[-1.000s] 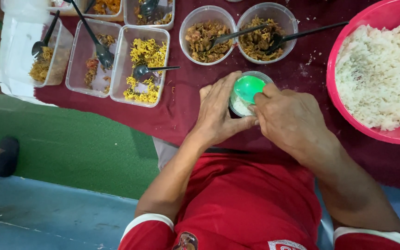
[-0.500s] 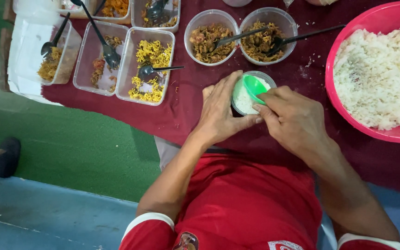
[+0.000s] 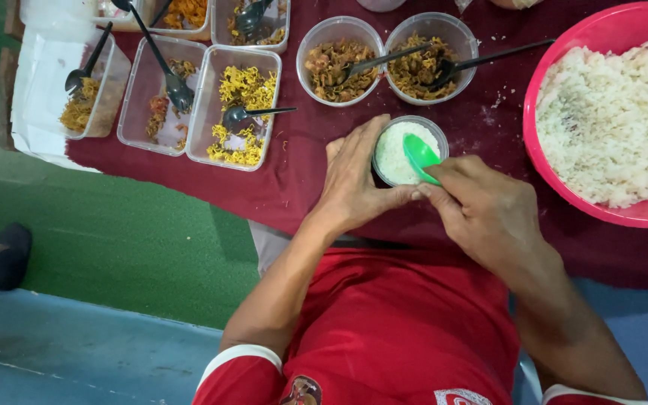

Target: Packing rice and side dishes into small plastic bags using a spoon and a small container as a mold

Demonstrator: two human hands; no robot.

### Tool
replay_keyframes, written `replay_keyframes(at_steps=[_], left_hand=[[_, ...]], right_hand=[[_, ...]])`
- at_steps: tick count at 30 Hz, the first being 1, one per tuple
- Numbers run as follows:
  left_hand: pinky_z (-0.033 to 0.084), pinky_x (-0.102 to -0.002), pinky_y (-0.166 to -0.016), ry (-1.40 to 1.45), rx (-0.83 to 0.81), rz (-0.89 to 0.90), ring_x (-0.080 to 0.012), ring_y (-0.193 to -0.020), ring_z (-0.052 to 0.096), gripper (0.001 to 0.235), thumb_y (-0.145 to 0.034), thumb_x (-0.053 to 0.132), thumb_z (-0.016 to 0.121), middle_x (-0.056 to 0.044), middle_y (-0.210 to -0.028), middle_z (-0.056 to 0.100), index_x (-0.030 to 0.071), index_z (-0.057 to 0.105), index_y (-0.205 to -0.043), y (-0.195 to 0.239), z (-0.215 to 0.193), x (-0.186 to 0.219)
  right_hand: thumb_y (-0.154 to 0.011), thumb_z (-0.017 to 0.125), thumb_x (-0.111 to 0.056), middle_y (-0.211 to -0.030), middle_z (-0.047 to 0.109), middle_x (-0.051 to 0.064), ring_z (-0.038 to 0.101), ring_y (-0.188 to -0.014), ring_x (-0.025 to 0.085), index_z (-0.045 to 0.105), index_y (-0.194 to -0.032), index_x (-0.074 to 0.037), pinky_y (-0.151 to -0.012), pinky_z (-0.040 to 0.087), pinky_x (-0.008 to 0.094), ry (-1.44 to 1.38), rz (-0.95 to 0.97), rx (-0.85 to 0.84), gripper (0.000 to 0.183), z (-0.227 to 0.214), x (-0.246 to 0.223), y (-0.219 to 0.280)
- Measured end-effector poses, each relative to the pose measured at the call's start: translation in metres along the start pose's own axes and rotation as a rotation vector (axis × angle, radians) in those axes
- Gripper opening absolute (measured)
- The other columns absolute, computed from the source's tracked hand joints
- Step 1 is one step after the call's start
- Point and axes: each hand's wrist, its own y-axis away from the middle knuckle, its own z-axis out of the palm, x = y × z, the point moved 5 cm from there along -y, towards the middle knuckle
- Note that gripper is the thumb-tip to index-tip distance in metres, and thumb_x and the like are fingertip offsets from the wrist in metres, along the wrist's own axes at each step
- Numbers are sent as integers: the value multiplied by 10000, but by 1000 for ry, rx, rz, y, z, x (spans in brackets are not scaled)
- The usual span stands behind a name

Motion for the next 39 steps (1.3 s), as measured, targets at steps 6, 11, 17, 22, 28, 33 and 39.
replay_keyframes(at_steps=[6, 11, 17, 22, 28, 33, 39], left_hand=[[312, -423, -1096, 5, 5, -1, -322, -1323, 589, 1054, -635, 505, 938, -159, -1374, 622, 89, 475, -1486, -1, 1, 1], [321, -414, -1091, -7, 22, 21, -296, -1327, 590, 1049, -636, 526, 942, -135, -1378, 622, 111, 481, -1482, 0, 3, -7], [330, -410, -1081, -1, 31, 45, -292, -1313, 600, 1034, -653, 520, 946, -128, -1382, 623, 106, 485, -1480, 1, 4, -11], [340, -412, -1061, 5, 37, 64, -308, -1287, 615, 1041, -644, 513, 957, -143, -1373, 627, 90, 492, -1473, 1, 5, -13], [339, -395, -1056, 8, 58, 86, -292, -1305, 609, 1027, -663, 520, 954, -126, -1392, 619, 106, 491, -1481, 1, 3, -11], [351, -403, -1039, 4, 62, 101, -309, -1296, 614, 1005, -668, 460, 965, -135, -1396, 618, 96, 496, -1479, 0, 4, -12], [348, -393, -1049, -3, 63, 105, -292, -1318, 604, 990, -683, 478, 958, -115, -1415, 612, 110, 500, -1479, 0, 3, -11]], right_hand=[[-1025, 704, -353, -1029, 704, -37, 731, -859, 189, 764, -1128, -246, -707, 589, 307, 316, -61, -42, 161, 8, 1, -5], [-1001, 700, -341, -992, 679, -25, 715, -810, 217, 757, -1075, -235, -661, 580, 333, 378, -43, -70, 141, 15, -1, -11], [-1015, 665, -363, -960, 630, -37, 696, -770, 216, 719, -1028, -249, -616, 566, 326, 453, -3, -116, 127, 25, 1, -13], [-1003, 660, -347, -933, 611, -48, 694, -719, 213, 704, -969, -256, -588, 562, 339, 465, -8, -182, 106, 26, 0, -20], [-997, 611, -325, -920, 589, -38, 675, -708, 269, 662, -903, -242, -576, 552, 373, 430, 11, -260, 135, 28, 4, -26], [-981, 607, -308, -881, 562, -28, 661, -670, 271, 657, -881, -233, -543, 537, 388, 487, -16, -299, 134, 32, 4, -29], [-956, 619, -283, -888, 547, -26, 644, -659, 270, 629, -853, -222, -544, 531, 391, 482, -30, -306, 119, 33, 8, -27]])
